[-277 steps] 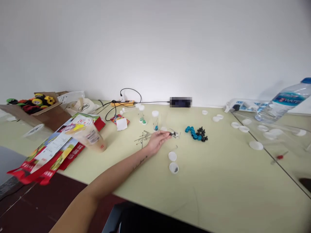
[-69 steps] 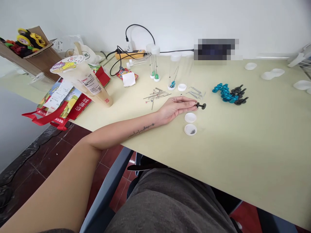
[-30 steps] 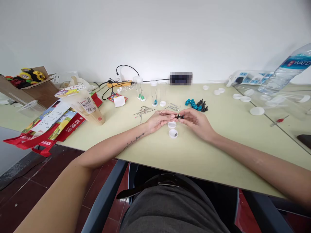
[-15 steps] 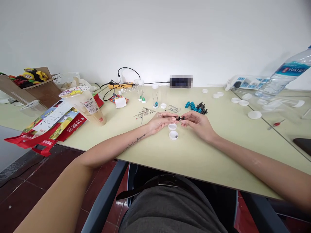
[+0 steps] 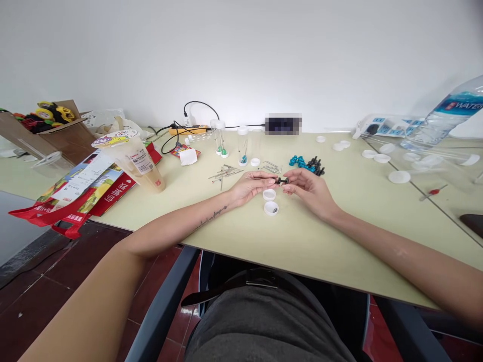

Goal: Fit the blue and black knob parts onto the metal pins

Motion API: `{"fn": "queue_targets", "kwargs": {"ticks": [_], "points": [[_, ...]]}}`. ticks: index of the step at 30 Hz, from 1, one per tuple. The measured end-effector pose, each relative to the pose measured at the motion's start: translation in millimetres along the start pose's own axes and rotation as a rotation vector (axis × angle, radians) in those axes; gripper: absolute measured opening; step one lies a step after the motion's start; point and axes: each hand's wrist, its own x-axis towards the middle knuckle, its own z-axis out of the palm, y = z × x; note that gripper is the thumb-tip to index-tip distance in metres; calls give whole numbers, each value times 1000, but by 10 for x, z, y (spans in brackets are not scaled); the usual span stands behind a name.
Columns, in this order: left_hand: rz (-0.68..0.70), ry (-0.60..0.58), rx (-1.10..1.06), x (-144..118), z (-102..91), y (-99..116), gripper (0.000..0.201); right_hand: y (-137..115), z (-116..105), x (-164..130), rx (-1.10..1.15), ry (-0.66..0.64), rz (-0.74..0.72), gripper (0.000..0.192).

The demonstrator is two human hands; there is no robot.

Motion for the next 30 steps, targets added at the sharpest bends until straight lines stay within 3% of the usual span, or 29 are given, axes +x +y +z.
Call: {"fn": "queue_targets", "kwargs": {"ticks": [30], "points": [[5, -3, 16, 7, -25, -5, 25, -26, 13, -4, -14, -40, 0, 37]]}}
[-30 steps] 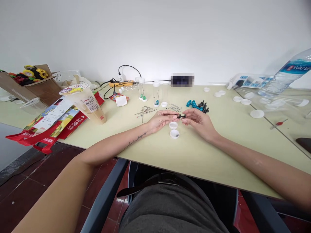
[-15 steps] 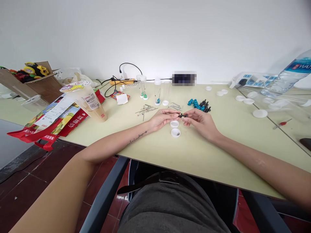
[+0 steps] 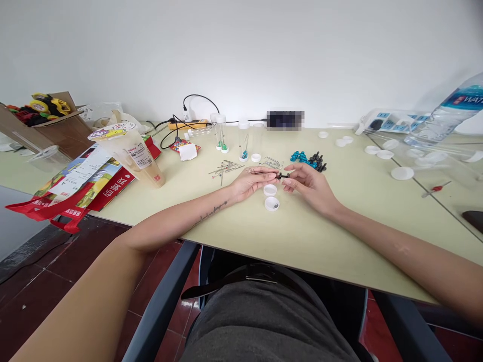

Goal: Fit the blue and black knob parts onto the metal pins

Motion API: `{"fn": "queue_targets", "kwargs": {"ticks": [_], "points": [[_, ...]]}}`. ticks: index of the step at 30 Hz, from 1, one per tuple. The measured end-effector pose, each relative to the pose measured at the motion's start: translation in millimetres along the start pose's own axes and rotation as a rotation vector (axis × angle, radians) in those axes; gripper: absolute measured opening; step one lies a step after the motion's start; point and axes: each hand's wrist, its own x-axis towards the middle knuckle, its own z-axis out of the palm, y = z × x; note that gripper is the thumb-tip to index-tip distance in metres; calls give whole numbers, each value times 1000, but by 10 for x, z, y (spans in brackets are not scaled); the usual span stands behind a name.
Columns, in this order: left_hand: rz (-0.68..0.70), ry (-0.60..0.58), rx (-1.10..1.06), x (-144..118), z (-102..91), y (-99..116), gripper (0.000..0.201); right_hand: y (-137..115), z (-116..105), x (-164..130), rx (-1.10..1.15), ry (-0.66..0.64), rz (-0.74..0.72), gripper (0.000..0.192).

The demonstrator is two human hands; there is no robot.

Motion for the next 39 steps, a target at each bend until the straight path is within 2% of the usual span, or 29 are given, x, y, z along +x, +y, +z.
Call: {"fn": "queue_targets", "kwargs": {"ticks": [12, 18, 26, 39], "points": [[0, -2, -11, 2, 2, 6, 25, 39, 2, 4, -21, -2, -23, 25], [3, -5, -18, -3, 3, 5, 25, 33, -1, 8, -20, -4, -44, 30], [-1, 2, -33, 2, -1, 5, 26, 40, 1, 12, -21, 14, -49, 25], [4, -6, -36, 9, -9, 2, 22, 37, 4, 9, -27, 20, -20, 29]]}}
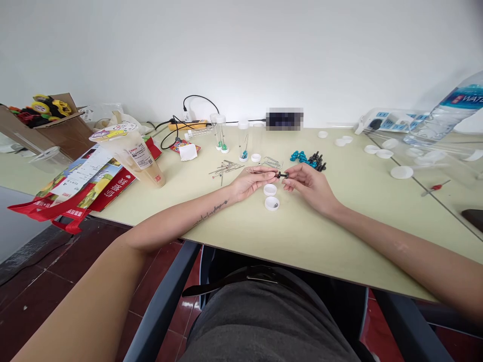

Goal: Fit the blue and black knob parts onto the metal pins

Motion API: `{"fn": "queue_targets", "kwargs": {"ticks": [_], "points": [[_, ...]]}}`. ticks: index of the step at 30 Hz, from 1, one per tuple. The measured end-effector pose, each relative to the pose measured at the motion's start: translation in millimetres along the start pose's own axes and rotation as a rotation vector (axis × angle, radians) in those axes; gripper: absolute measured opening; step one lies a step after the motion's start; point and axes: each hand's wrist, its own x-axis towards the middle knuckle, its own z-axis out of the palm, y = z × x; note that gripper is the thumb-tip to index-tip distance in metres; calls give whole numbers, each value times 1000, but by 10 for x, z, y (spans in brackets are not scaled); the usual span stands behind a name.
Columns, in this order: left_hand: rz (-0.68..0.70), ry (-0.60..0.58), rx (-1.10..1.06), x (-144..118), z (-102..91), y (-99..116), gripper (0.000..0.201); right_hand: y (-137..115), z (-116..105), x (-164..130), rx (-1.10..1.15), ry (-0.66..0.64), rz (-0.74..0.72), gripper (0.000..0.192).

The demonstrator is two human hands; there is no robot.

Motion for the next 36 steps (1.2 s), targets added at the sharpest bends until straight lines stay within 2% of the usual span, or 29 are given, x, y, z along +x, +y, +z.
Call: {"fn": "queue_targets", "kwargs": {"ticks": [9, 16, 20, 24, 30, 36], "points": [[-8, 13, 4, -2, 15, 5, 21, -17, -15, 11, 15, -73, 34, 32], [2, 10, -26, 4, 6, -5, 22, -1, -1, 6, 14, -34, 32, 37], [0, 17, -24, 14, 0, -10, 21, 24, 3, 11, -18, -27, 26, 32], [-6, 16, -27, 20, -1, -15, 22, 22, -7, 17, -7, -56, 42, 27], [-8, 23, -25, 18, 2, -10, 21, 18, -11, 22, -17, -85, 56, 34], [11, -2, -37, 18, -8, -20, 20, 22, -7, 16, -19, -110, 57, 32]]}}
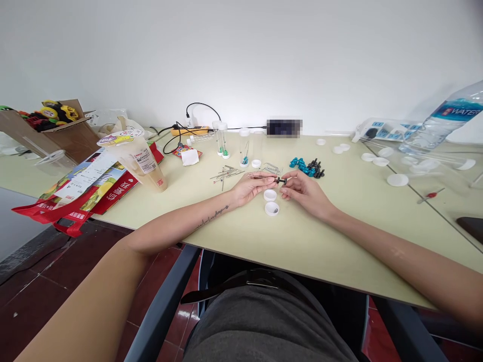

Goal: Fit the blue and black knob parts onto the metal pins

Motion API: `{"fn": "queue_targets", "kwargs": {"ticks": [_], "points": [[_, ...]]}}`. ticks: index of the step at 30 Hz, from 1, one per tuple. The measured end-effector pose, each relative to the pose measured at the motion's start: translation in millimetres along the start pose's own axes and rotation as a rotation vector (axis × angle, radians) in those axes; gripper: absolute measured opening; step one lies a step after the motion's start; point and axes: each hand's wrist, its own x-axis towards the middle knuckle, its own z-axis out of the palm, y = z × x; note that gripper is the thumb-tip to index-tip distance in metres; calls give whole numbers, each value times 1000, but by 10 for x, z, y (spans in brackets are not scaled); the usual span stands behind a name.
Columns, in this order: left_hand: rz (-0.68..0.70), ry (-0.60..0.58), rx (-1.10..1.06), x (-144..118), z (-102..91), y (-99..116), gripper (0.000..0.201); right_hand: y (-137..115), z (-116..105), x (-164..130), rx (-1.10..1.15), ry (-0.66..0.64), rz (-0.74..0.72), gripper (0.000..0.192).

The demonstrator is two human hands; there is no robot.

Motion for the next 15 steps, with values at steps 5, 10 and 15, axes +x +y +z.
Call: {"fn": "queue_targets", "kwargs": {"ticks": [5, 10, 15], "points": [[1, 26, -1, -4, 11, -3, 22, 1, 3, -2, 1, -15, 26, 34], [-3, 31, -4, 4, 5, -8, 24, 14, 6, 5, 16, -23, 36, 38], [-15, 45, -13, 18, -4, -18, 23, 32, -2, 12, 6, -48, 44, 36]]}}
